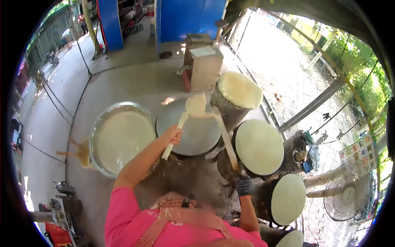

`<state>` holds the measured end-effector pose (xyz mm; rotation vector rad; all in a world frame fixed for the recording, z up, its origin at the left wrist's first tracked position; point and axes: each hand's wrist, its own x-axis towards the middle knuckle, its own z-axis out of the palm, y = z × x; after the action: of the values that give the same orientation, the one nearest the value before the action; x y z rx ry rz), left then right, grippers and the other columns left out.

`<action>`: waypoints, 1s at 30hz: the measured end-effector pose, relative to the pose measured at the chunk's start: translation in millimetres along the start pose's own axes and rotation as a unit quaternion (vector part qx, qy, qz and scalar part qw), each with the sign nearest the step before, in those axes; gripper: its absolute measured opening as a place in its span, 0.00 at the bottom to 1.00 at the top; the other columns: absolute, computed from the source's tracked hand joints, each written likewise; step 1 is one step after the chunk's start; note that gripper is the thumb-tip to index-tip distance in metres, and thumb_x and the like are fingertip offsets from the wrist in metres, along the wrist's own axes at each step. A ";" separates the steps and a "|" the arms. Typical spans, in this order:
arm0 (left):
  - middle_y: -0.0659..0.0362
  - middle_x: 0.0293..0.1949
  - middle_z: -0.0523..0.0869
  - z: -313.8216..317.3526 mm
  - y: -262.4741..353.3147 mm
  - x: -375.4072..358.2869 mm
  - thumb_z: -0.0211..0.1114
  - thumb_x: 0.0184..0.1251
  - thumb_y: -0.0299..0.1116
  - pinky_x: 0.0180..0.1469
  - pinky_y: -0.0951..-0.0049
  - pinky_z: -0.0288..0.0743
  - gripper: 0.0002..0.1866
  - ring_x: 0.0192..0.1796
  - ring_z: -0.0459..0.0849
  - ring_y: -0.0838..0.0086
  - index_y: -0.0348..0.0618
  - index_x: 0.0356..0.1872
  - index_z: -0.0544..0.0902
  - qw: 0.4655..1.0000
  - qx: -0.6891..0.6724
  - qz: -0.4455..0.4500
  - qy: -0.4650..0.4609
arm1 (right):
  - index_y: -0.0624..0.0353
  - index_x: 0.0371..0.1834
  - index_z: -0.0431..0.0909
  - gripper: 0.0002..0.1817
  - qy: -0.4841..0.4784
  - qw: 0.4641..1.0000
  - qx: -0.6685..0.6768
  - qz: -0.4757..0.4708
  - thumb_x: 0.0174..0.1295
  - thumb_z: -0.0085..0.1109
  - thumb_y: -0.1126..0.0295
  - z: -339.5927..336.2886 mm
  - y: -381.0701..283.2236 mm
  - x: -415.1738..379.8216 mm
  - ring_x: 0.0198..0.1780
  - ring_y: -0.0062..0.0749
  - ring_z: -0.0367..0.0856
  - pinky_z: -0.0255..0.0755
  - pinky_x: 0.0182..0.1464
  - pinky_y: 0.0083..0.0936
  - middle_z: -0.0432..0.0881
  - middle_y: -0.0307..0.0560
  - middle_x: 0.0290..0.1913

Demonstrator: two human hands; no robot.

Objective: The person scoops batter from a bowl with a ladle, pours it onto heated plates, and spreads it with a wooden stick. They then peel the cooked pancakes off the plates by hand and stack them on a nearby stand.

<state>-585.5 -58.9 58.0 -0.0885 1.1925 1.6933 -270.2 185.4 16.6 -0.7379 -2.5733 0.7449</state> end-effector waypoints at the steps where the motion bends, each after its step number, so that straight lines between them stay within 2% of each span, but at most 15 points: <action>1: 0.64 0.14 0.61 14.2 7.3 11.3 0.52 0.57 0.29 0.07 0.79 0.56 0.15 0.09 0.58 0.81 0.49 0.46 0.63 0.997 0.062 0.030 0.036 | 0.52 0.51 0.71 0.20 0.018 0.998 0.044 -0.048 0.55 0.53 0.61 0.5 -24.3 18.2 0.30 0.51 0.75 0.70 0.33 0.37 0.77 0.57 0.26; 5: 0.59 0.18 0.69 2.0 -11.4 107.5 0.51 0.52 0.26 0.08 0.74 0.59 0.22 0.09 0.65 0.76 0.47 0.52 0.62 0.965 0.196 0.119 0.130 | 0.50 0.42 0.76 0.18 -0.032 0.980 -0.190 0.045 0.54 0.48 0.53 147.3 35.7 61.8 0.30 0.48 0.76 0.69 0.34 0.40 0.77 0.55 0.26; 7: 0.50 0.26 0.76 -24.6 -13.3 134.9 0.50 0.50 0.25 0.22 0.66 0.70 0.30 0.23 0.78 0.65 0.49 0.60 0.58 0.846 0.437 0.202 0.228 | 0.52 0.39 0.76 0.21 -0.116 0.977 -0.158 0.086 0.53 0.47 0.49 96.3 -23.2 78.2 0.29 0.47 0.76 0.70 0.34 0.39 0.77 0.56 0.26; 9: 0.48 0.30 0.78 -51.9 -20.3 147.8 0.50 0.51 0.26 0.32 0.62 0.73 0.33 0.32 0.80 0.60 0.53 0.63 0.56 0.671 0.593 0.307 0.323 | 0.58 0.41 0.76 0.14 -0.078 0.982 0.167 0.032 0.58 0.45 0.63 77.6 -23.0 81.3 0.26 0.38 0.76 0.70 0.31 0.30 0.78 0.51 0.25; 11: 0.45 0.35 0.77 -38.4 -0.8 114.5 0.48 0.53 0.25 0.39 0.57 0.70 0.34 0.38 0.78 0.54 0.60 0.64 0.53 0.652 0.633 0.270 0.317 | 0.65 0.46 0.74 0.15 -0.119 0.760 0.634 0.085 0.60 0.40 0.74 82.0 -12.4 84.2 0.27 0.29 0.76 0.70 0.34 0.20 0.79 0.47 0.27; 12: 0.45 0.35 0.77 -41.2 1.5 113.7 0.47 0.54 0.25 0.39 0.57 0.71 0.34 0.37 0.78 0.54 0.61 0.64 0.54 0.640 0.649 0.269 0.309 | 0.66 0.45 0.74 0.14 -0.045 0.733 0.664 0.144 0.58 0.40 0.78 122.3 6.8 95.3 0.28 0.26 0.77 0.70 0.34 0.19 0.81 0.45 0.31; 13: 0.45 0.35 0.77 -42.3 -0.4 110.9 0.47 0.54 0.24 0.38 0.56 0.71 0.33 0.36 0.78 0.54 0.62 0.64 0.54 0.630 0.665 0.266 0.300 | 0.64 0.40 0.76 0.11 -0.005 0.864 0.490 0.115 0.59 0.43 0.74 149.6 10.5 99.5 0.26 0.27 0.75 0.68 0.30 0.20 0.78 0.44 0.28; 15: 0.45 0.38 0.77 -25.6 9.6 100.8 0.47 0.54 0.25 0.38 0.56 0.70 0.33 0.36 0.78 0.54 0.61 0.64 0.54 0.649 0.643 0.258 0.313 | 0.60 0.32 0.78 0.12 -0.046 0.992 0.030 0.112 0.57 0.46 0.66 184.1 10.8 110.2 0.30 0.34 0.75 0.69 0.33 0.26 0.78 0.48 0.28; 16: 0.45 0.40 0.77 -22.0 22.7 97.0 0.47 0.53 0.25 0.38 0.56 0.70 0.34 0.36 0.78 0.54 0.61 0.64 0.54 0.652 0.636 0.257 0.322 | 0.57 0.30 0.80 0.14 -0.128 0.961 -0.220 0.105 0.56 0.46 0.62 196.2 5.2 119.2 0.35 0.41 0.78 0.71 0.39 0.29 0.80 0.53 0.31; 18: 0.46 0.45 0.75 -29.7 47.9 93.5 0.47 0.52 0.25 0.38 0.55 0.70 0.34 0.36 0.78 0.53 0.59 0.64 0.53 0.706 0.520 0.352 0.327 | 0.57 0.34 0.80 0.14 -0.030 0.991 0.060 0.112 0.58 0.46 0.62 233.2 41.8 137.1 0.29 0.35 0.76 0.71 0.33 0.28 0.78 0.47 0.25; 20: 0.47 0.54 0.70 -22.4 72.4 50.0 0.48 0.49 0.25 0.43 0.58 0.68 0.35 0.43 0.76 0.52 0.52 0.64 0.54 0.770 0.416 0.382 0.297 | 0.57 0.38 0.80 0.14 0.076 0.933 0.332 0.120 0.59 0.45 0.63 242.9 51.3 134.9 0.22 0.28 0.75 0.71 0.28 0.27 0.77 0.40 0.19; 24: 0.47 0.56 0.68 -104.2 15.6 13.6 0.48 0.48 0.23 0.53 0.69 0.64 0.33 0.56 0.70 0.57 0.45 0.63 0.57 0.723 0.473 0.453 0.220 | 0.62 0.33 0.80 0.18 -0.088 0.945 0.124 0.290 0.48 0.55 0.57 180.5 -130.6 153.7 0.21 0.31 0.74 0.68 0.25 0.31 0.75 0.45 0.17; 25: 0.48 0.57 0.69 -127.9 -13.1 -0.8 0.48 0.48 0.22 0.55 0.73 0.63 0.33 0.58 0.69 0.60 0.44 0.62 0.59 0.746 0.474 0.424 0.196 | 0.61 0.38 0.77 0.18 -0.143 0.975 -0.143 0.092 0.53 0.49 0.58 222.3 -79.8 157.6 0.30 0.34 0.76 0.70 0.28 0.30 0.77 0.49 0.28; 26: 0.48 0.57 0.69 -137.8 -37.1 -25.6 0.48 0.48 0.21 0.55 0.73 0.62 0.33 0.59 0.68 0.61 0.43 0.62 0.59 0.769 0.477 0.368 0.214 | 0.60 0.44 0.74 0.18 -0.085 0.897 -0.422 -0.101 0.59 0.42 0.59 263.4 -29.8 161.7 0.38 0.36 0.78 0.72 0.31 0.30 0.78 0.54 0.39; 30: 0.46 0.57 0.68 -177.2 -94.3 -93.8 0.49 0.46 0.21 0.55 0.74 0.62 0.33 0.59 0.69 0.61 0.40 0.61 0.60 0.782 0.473 0.328 0.238 | 0.59 0.34 0.78 0.13 0.021 0.991 -0.091 0.098 0.56 0.49 0.61 246.8 -76.6 136.9 0.29 0.28 0.78 0.72 0.29 0.27 0.80 0.49 0.29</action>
<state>-549.9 -253.5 -41.9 0.6255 2.5707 1.4281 -523.8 112.7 -109.6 -1.0652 -2.5795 0.5475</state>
